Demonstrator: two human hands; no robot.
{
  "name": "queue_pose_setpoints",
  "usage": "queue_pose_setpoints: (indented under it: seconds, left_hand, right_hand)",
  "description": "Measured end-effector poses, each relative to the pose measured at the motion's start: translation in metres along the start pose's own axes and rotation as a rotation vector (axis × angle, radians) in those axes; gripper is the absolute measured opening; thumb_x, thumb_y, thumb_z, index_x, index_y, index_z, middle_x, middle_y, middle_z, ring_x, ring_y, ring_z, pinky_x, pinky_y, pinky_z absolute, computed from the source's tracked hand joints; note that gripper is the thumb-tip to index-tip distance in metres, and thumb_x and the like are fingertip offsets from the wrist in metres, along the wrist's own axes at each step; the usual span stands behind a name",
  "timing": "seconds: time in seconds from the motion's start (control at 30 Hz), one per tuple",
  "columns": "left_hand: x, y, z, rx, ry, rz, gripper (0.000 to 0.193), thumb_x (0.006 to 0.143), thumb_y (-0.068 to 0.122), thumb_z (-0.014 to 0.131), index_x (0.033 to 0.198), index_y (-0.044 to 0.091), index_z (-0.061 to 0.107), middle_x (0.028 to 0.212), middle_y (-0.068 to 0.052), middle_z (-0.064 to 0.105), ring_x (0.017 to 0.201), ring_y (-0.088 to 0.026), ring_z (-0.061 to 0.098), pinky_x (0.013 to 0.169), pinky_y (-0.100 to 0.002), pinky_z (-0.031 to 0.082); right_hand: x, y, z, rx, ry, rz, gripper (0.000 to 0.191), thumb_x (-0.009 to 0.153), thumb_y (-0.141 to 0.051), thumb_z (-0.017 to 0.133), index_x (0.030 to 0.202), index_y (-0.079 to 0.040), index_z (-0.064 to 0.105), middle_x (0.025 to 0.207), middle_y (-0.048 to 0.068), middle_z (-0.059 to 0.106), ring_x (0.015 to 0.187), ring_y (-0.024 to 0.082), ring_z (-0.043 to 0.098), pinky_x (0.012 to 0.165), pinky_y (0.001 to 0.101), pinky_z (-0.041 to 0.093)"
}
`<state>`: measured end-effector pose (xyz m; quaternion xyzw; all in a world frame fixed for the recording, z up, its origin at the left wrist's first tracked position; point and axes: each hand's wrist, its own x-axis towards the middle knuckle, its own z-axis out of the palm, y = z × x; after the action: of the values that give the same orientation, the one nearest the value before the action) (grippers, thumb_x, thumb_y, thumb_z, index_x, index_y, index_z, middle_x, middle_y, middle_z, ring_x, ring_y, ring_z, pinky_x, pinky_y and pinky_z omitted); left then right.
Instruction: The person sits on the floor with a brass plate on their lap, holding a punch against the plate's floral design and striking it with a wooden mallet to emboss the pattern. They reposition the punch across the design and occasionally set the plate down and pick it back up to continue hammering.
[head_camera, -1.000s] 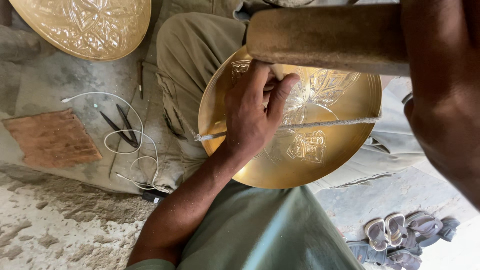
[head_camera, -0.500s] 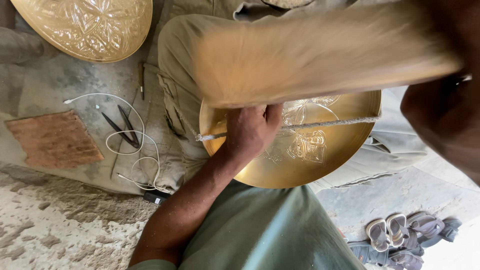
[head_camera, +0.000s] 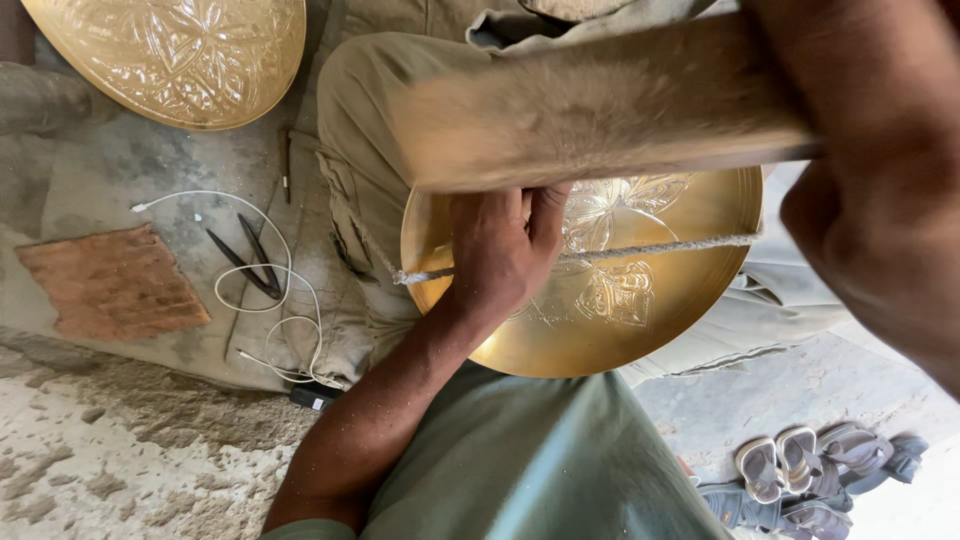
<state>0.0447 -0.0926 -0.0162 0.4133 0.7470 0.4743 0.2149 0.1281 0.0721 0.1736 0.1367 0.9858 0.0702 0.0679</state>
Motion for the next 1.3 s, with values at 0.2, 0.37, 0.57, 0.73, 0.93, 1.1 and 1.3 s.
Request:
queue_pose_setpoints:
  seconds: [0.2, 0.37, 0.57, 0.73, 0.93, 1.1, 1.3]
  left_hand:
    - [0.001, 0.005, -0.003, -0.273, -0.038, -0.078, 0.018, 0.109, 0.019, 0.067, 0.107, 0.004, 0.056, 0.098, -0.007, 0.067, 0.082, -0.021, 0.070, 0.071, -0.034, 0.055]
    - [0.000, 0.002, -0.002, -0.153, -0.060, -0.069, 0.015, 0.104, 0.013, 0.071, 0.103, 0.000, 0.063, 0.083, -0.008, 0.067, 0.062, -0.020, 0.061, 0.061, -0.038, 0.048]
    - [0.000, 0.004, -0.001, -0.356, -0.027, -0.143, 0.020, 0.107, 0.016, 0.068, 0.106, 0.000, 0.057, 0.090, -0.008, 0.067, 0.078, -0.014, 0.068, 0.063, -0.029, 0.057]
    - [0.006, 0.009, -0.020, 0.349, -0.368, -0.304, 0.025, 0.104, 0.022, 0.064, 0.089, 0.002, 0.062, 0.081, -0.008, 0.069, 0.074, -0.014, 0.068, 0.067, -0.030, 0.053]
    - [0.007, -0.010, -0.108, -0.580, 0.213, -0.077, 0.030, 0.112, 0.006, 0.067, 0.127, 0.001, 0.040, 0.111, -0.012, 0.062, 0.095, -0.022, 0.075, 0.077, -0.035, 0.068]
    - [-0.004, -0.095, -0.155, -0.429, 0.120, -0.599, 0.027, 0.107, 0.015, 0.070, 0.121, 0.004, 0.049, 0.107, -0.006, 0.066, 0.097, -0.019, 0.070, 0.084, -0.038, 0.066]
    - [-0.026, -0.155, -0.156, -0.805, 0.110, -0.988, 0.026, 0.091, 0.006, 0.068, 0.114, 0.009, 0.059, 0.104, -0.004, 0.072, 0.091, -0.022, 0.075, 0.079, -0.040, 0.064]
  right_hand:
    - [-0.002, 0.000, 0.002, 0.011, 0.007, 0.011, 0.054, 0.084, 0.016, 0.070, 0.136, 0.005, 0.058, 0.114, 0.022, 0.068, 0.095, 0.031, 0.068, 0.081, 0.0393, 0.057]
    - [-0.003, -0.002, 0.001, 0.044, 0.023, 0.021, 0.052, 0.084, 0.014, 0.070, 0.134, 0.006, 0.058, 0.113, 0.021, 0.069, 0.096, 0.029, 0.068, 0.083, 0.0384, 0.058]
    - [-0.011, -0.001, 0.002, 0.135, 0.062, 0.056, 0.049, 0.084, 0.012, 0.071, 0.131, 0.006, 0.056, 0.113, 0.021, 0.070, 0.096, 0.028, 0.069, 0.084, 0.0373, 0.059]
    - [-0.043, 0.002, 0.012, 0.319, 0.154, 0.148, 0.048, 0.084, 0.010, 0.071, 0.129, 0.007, 0.055, 0.113, 0.020, 0.070, 0.097, 0.026, 0.070, 0.086, 0.0364, 0.059]
    - [-0.129, 0.003, 0.057, 0.684, 0.356, 0.502, 0.045, 0.084, 0.008, 0.072, 0.126, 0.007, 0.054, 0.113, 0.020, 0.071, 0.098, 0.025, 0.070, 0.087, 0.0353, 0.060]
    - [-0.217, -0.019, 0.128, 0.937, 0.441, 1.039, 0.044, 0.085, 0.007, 0.073, 0.124, 0.008, 0.053, 0.113, 0.019, 0.072, 0.098, 0.024, 0.071, 0.089, 0.0344, 0.061]
    - [-0.303, -0.086, 0.189, 0.994, 0.325, 1.533, 0.047, 0.079, 0.002, 0.079, 0.120, 0.007, 0.057, 0.112, 0.020, 0.074, 0.097, 0.024, 0.073, 0.087, 0.0378, 0.060]
